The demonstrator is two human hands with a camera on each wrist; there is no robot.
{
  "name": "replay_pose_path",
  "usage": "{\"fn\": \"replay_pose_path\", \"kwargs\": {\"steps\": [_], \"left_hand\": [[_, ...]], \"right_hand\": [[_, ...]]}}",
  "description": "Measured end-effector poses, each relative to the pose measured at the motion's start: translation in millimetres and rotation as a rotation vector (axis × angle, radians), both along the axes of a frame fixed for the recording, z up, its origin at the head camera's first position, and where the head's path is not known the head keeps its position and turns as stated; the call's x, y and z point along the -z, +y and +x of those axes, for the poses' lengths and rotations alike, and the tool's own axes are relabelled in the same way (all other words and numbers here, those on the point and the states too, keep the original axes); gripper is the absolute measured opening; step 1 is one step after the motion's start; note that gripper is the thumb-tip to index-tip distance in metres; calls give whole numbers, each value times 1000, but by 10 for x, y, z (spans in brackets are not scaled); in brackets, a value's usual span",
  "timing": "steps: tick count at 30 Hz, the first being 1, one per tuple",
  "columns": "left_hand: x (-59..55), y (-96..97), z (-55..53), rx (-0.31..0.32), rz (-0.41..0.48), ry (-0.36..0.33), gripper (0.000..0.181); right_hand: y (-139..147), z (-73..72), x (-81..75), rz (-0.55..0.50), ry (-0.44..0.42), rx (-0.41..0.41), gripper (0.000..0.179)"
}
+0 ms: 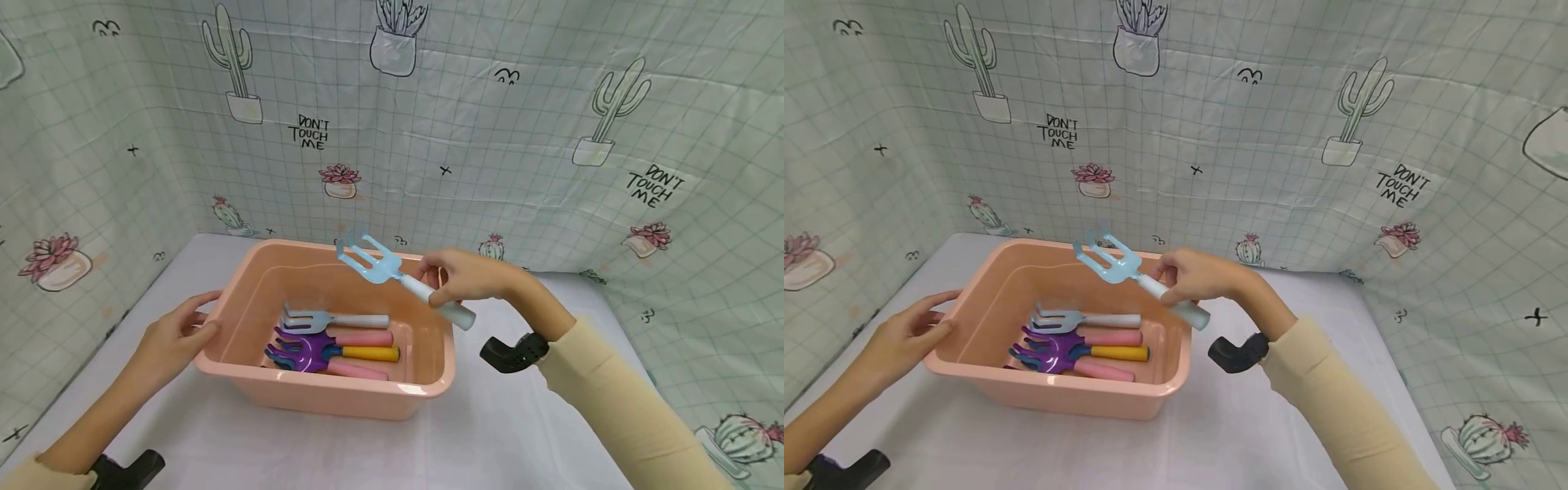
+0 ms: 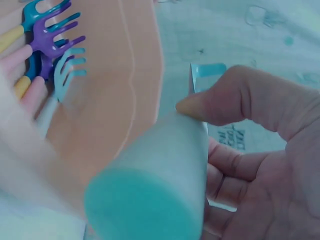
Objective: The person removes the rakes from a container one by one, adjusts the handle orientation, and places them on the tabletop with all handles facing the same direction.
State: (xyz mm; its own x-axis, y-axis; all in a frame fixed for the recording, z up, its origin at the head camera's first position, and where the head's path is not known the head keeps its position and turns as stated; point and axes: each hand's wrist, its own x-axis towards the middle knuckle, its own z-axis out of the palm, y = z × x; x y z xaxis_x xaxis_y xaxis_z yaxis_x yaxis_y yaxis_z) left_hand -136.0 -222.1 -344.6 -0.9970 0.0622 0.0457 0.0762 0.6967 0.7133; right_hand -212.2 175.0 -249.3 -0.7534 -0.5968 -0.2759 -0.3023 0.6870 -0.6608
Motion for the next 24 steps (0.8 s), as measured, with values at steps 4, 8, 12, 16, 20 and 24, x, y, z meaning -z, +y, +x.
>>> {"fn": "replay_pose_path", "kwargs": {"steps": [4,8,12,16,20,24], "left_hand": [[1,0,3,-4,-1,8,52],[9,-1,8,-11,-1,6,52],[10,-3,4,-16,-4,5,52],[5,-8,-2,-11,-6,6,52],[9,-8,-2,-10,-8,5,52],[18,-2,-14,-4,-3,9,51]], "right_hand": [[229,112,42,-28,26,72,38],[435,208,114,-67,8,164,40],[604,303,200,-112,-18,264,40],[734,406,293,-149,-16,330,44],[828,497,403,-170,6,397,49],[891,563,553,-170,7,484,50]]}}
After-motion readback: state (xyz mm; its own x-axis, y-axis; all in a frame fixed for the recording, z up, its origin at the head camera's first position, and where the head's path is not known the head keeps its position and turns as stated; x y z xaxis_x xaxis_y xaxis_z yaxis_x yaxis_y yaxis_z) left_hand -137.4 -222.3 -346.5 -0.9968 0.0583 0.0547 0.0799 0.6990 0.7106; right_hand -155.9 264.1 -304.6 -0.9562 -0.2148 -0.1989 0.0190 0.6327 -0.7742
